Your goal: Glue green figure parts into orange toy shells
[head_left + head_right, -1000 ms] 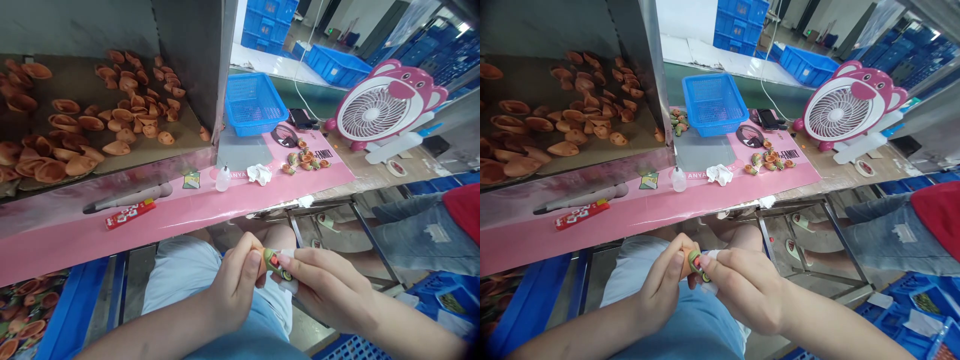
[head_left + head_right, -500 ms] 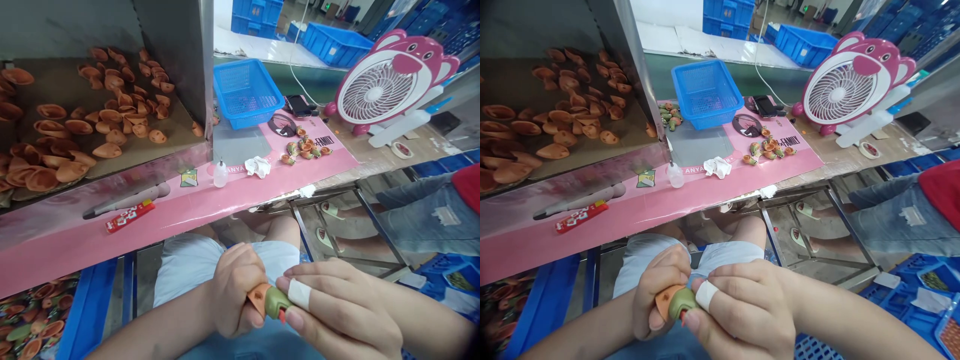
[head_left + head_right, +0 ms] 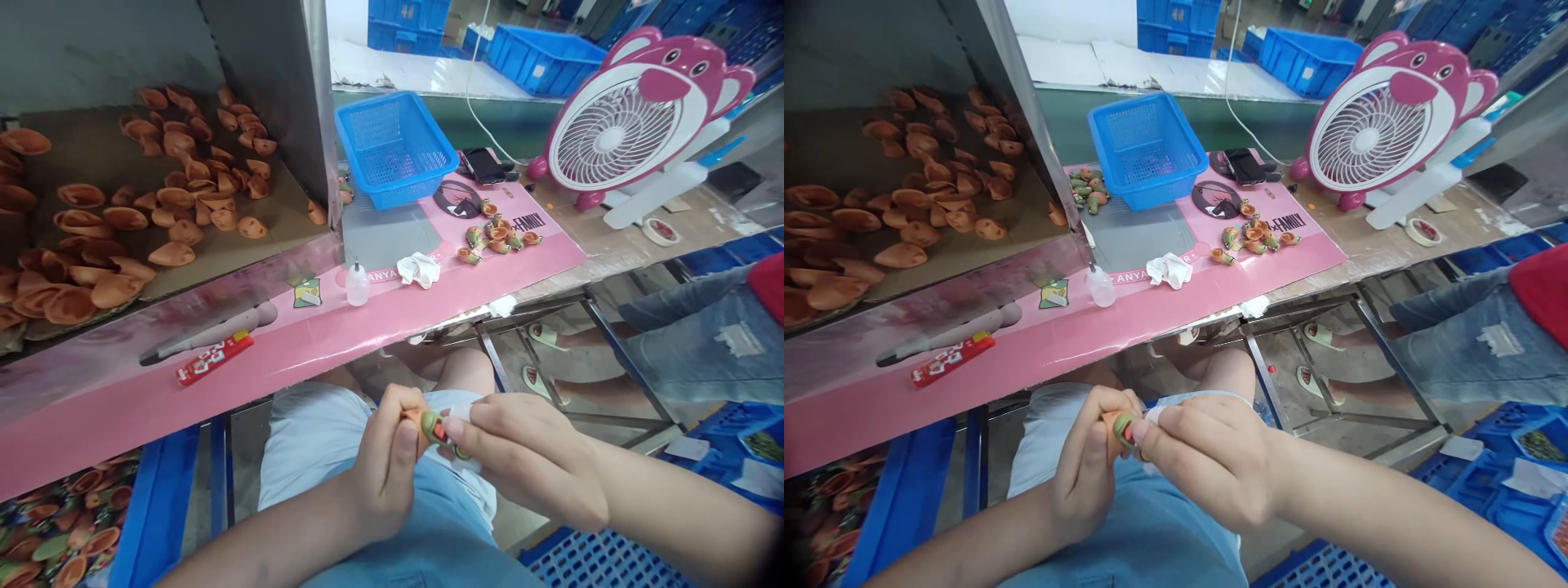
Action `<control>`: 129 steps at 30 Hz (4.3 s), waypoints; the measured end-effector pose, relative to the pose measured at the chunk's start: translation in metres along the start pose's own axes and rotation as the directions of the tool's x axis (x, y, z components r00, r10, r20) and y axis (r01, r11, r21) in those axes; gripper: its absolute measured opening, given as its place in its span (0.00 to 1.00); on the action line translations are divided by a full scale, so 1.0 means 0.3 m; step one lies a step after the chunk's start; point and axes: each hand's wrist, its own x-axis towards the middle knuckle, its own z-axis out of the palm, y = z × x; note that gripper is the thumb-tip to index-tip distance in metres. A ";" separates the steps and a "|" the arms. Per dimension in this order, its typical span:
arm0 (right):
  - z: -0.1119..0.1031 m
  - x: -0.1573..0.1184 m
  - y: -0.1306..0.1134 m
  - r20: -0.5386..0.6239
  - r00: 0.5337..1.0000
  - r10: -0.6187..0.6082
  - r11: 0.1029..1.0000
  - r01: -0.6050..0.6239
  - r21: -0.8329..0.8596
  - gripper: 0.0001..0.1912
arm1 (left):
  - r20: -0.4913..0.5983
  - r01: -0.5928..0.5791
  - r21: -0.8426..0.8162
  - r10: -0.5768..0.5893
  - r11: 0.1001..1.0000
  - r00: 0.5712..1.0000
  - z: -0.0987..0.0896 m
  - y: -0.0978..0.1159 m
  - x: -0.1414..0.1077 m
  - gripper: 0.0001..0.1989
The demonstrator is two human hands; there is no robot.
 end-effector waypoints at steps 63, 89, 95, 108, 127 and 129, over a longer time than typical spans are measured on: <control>0.070 -0.044 0.046 0.240 0.790 0.564 0.600 -0.591 0.539 0.05 | -0.160 0.277 -0.129 -0.295 0.952 0.942 -0.056 0.064 0.048 0.16; 0.181 0.034 0.197 0.009 0.910 0.415 0.859 -0.395 0.326 0.17 | -0.132 0.318 -0.101 -0.330 0.943 0.935 -0.128 0.033 0.055 0.14; 0.328 0.097 0.487 -0.151 0.784 0.602 0.798 -0.599 0.066 0.17 | -0.228 0.198 0.073 -0.177 0.977 0.957 -0.131 0.031 0.063 0.16; 0.182 0.098 0.091 -0.194 0.957 0.216 0.975 -0.202 0.090 0.16 | -0.232 0.010 0.535 0.136 0.845 0.963 -0.185 0.046 0.050 0.28; 0.197 0.009 0.217 -0.084 0.955 0.285 0.950 -0.293 -0.105 0.24 | -0.270 0.210 -0.119 -0.235 0.970 0.934 -0.154 0.063 0.077 0.20; 0.192 0.025 0.174 -0.047 0.985 0.168 0.985 -0.165 0.055 0.25 | -0.188 0.294 -0.336 -0.370 0.895 0.910 -0.144 0.067 0.086 0.17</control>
